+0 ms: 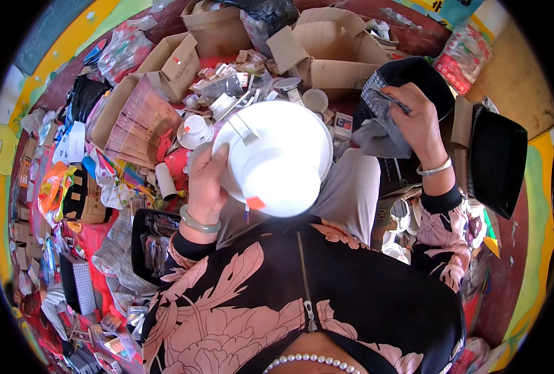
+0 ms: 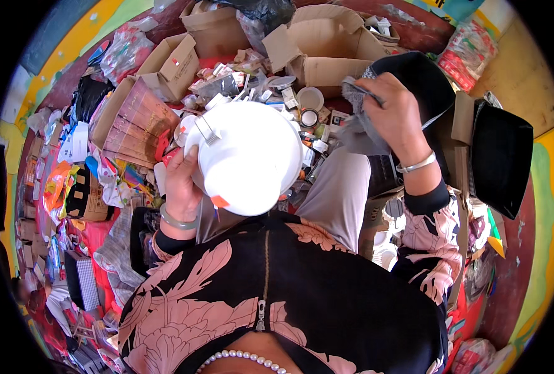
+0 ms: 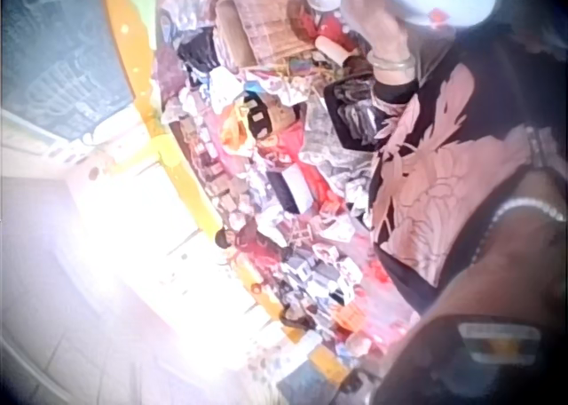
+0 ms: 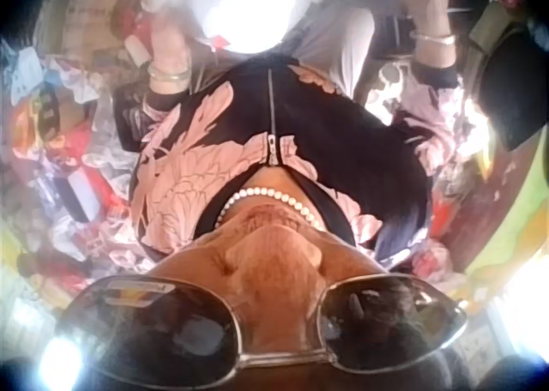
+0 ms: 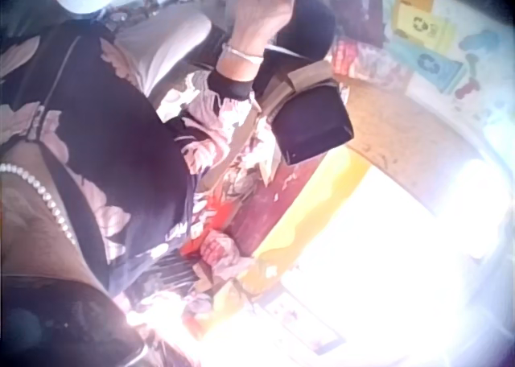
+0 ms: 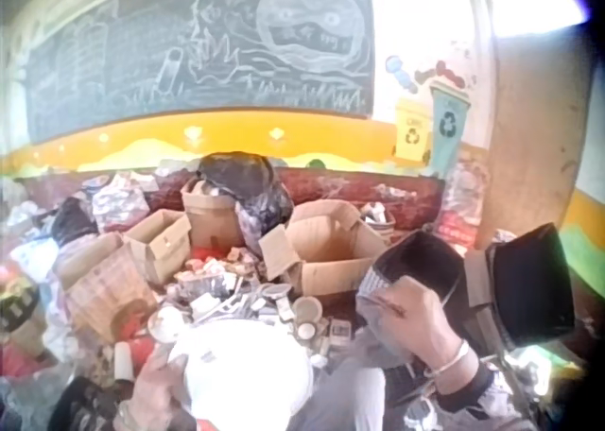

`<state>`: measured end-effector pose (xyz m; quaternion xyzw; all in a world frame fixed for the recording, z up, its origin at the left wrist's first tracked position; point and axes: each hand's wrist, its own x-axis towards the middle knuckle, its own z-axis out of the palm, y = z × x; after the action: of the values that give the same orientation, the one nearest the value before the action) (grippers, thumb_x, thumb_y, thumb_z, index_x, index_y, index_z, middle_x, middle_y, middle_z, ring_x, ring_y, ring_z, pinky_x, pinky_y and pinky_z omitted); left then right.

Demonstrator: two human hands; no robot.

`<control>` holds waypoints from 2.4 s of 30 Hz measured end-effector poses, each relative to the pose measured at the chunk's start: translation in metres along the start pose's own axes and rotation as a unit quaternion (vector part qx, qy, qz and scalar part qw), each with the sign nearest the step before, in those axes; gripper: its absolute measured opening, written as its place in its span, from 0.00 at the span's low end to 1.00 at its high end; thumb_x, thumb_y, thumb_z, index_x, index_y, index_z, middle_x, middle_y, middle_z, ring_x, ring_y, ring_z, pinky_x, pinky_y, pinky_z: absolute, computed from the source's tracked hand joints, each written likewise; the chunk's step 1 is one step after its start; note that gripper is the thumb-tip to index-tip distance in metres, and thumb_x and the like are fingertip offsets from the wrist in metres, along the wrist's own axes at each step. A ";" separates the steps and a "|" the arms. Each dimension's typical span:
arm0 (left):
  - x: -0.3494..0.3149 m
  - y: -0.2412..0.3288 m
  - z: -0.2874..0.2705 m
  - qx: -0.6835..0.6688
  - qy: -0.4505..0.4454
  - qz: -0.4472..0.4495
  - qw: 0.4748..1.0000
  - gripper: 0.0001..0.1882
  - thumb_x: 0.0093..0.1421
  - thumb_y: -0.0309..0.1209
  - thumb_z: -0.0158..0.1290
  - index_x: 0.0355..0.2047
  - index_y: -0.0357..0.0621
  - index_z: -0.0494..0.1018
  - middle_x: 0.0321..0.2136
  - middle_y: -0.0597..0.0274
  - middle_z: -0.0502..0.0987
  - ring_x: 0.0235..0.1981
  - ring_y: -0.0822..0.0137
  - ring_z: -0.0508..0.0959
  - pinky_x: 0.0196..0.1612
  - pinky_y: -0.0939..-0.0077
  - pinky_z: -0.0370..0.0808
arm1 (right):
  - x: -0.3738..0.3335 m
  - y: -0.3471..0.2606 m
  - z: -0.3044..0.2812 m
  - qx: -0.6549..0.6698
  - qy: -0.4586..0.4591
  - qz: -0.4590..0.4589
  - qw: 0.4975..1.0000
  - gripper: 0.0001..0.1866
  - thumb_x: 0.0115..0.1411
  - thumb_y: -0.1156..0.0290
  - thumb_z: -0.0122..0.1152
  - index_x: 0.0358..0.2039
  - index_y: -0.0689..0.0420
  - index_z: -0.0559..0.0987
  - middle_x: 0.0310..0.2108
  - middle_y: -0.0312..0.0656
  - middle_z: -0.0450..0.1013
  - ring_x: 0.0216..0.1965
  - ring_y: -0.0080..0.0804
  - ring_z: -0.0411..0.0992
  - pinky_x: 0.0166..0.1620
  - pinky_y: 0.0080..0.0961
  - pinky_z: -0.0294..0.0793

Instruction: The person sits on the floor surrounded by cardboard boxes and miscellaneous items, wiping white ceramic plates and bowls with a gray cloth. They handle the items one by one, turning them over to clean both sides before placing them into a nearby box.

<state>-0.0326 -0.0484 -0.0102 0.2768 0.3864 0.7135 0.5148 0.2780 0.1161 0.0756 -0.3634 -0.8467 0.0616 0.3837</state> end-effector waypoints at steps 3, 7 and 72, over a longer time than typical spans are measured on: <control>0.012 -0.003 -0.007 -0.093 0.035 0.020 0.995 0.13 0.64 0.29 0.45 0.44 0.33 0.70 0.38 0.59 0.76 0.38 0.70 0.76 0.42 0.76 0.73 | -0.009 -0.001 0.002 0.193 -0.004 0.176 0.965 0.07 0.53 0.80 0.53 0.31 0.61 0.78 0.28 0.36 0.72 0.29 0.23 0.69 0.34 0.20 0.69; 0.018 -0.005 -0.002 -0.155 0.054 0.049 0.985 0.15 0.65 0.31 0.43 0.47 0.31 0.67 0.41 0.57 0.75 0.42 0.67 0.76 0.46 0.73 0.72 | -0.037 -0.031 0.042 0.528 0.007 0.310 0.791 0.07 0.58 0.78 0.52 0.37 0.61 0.76 0.31 0.31 0.72 0.31 0.14 0.67 0.35 0.11 0.66; 0.065 -0.015 -0.036 -0.158 0.086 -0.020 0.983 0.16 0.62 0.32 0.47 0.46 0.32 0.69 0.42 0.54 0.75 0.43 0.63 0.76 0.48 0.69 0.72 | -0.102 0.102 0.067 0.808 -0.075 0.214 0.543 0.22 0.63 0.57 0.48 0.52 0.59 0.70 0.49 0.42 0.70 0.50 0.39 0.69 0.53 0.37 0.69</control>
<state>-0.0740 0.0065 -0.0426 0.1215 0.3170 0.7762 0.5314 0.3349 0.1344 -0.0718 -0.0638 -0.3615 0.8272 0.4254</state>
